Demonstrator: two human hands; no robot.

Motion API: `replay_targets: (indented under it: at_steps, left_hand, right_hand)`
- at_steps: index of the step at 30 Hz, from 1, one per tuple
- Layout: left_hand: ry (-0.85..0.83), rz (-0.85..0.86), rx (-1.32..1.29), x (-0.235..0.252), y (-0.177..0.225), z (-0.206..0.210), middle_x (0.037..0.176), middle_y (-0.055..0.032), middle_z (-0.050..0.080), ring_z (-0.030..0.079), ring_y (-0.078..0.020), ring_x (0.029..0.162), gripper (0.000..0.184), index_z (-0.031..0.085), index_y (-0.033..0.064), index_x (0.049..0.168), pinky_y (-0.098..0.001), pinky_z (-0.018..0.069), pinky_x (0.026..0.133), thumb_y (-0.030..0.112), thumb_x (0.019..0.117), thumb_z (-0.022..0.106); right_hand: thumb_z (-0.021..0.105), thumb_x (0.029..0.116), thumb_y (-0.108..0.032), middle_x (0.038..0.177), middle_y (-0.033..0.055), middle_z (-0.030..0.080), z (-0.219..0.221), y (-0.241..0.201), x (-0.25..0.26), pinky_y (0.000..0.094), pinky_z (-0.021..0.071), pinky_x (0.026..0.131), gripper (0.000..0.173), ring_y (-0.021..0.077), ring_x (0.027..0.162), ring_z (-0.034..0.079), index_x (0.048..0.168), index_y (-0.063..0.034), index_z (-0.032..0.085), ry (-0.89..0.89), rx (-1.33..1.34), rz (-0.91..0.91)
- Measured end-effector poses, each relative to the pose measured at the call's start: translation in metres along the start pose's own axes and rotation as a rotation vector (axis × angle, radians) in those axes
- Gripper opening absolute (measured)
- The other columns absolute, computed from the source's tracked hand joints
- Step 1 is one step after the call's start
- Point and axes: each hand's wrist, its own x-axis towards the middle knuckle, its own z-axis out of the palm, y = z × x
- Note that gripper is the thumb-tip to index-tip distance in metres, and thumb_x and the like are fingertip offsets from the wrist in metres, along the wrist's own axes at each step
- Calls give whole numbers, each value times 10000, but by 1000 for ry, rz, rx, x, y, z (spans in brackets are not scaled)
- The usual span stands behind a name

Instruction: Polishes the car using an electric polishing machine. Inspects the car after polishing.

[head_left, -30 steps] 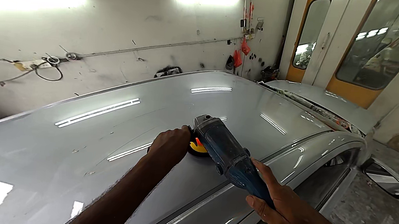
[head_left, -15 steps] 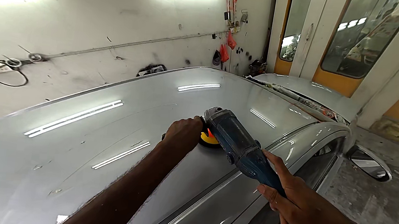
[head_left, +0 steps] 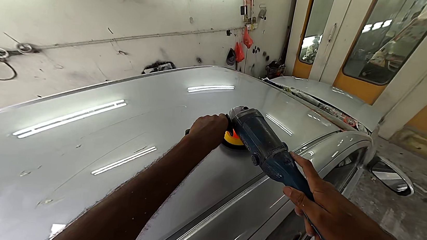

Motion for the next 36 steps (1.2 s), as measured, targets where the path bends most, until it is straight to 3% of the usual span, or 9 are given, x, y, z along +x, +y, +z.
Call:
replay_targets:
  at_steps: [26, 36]
  left_hand:
    - [-21, -299, -6, -121, -134, 31, 893, -132, 686, 712, -345, 871, 184, 603, 71, 1079, -516, 572, 739, 235, 1010, 647]
    - [5, -489, -26, -207, -205, 57, 842, -122, 690, 716, -349, 829, 207, 614, 72, 1067, -532, 576, 709, 264, 1006, 659]
  right_hand:
    - [505, 1045, -512, 856, 48, 608, 92, -60, 23, 339, 591, 491, 750, 141, 537, 627, 1637, -368, 69, -274, -181, -192]
    - [498, 1056, -480, 866, 58, 613, 157, -102, 29, 331, 581, 503, 758, 139, 537, 613, 1650, -316, 57, -441, -265, -308]
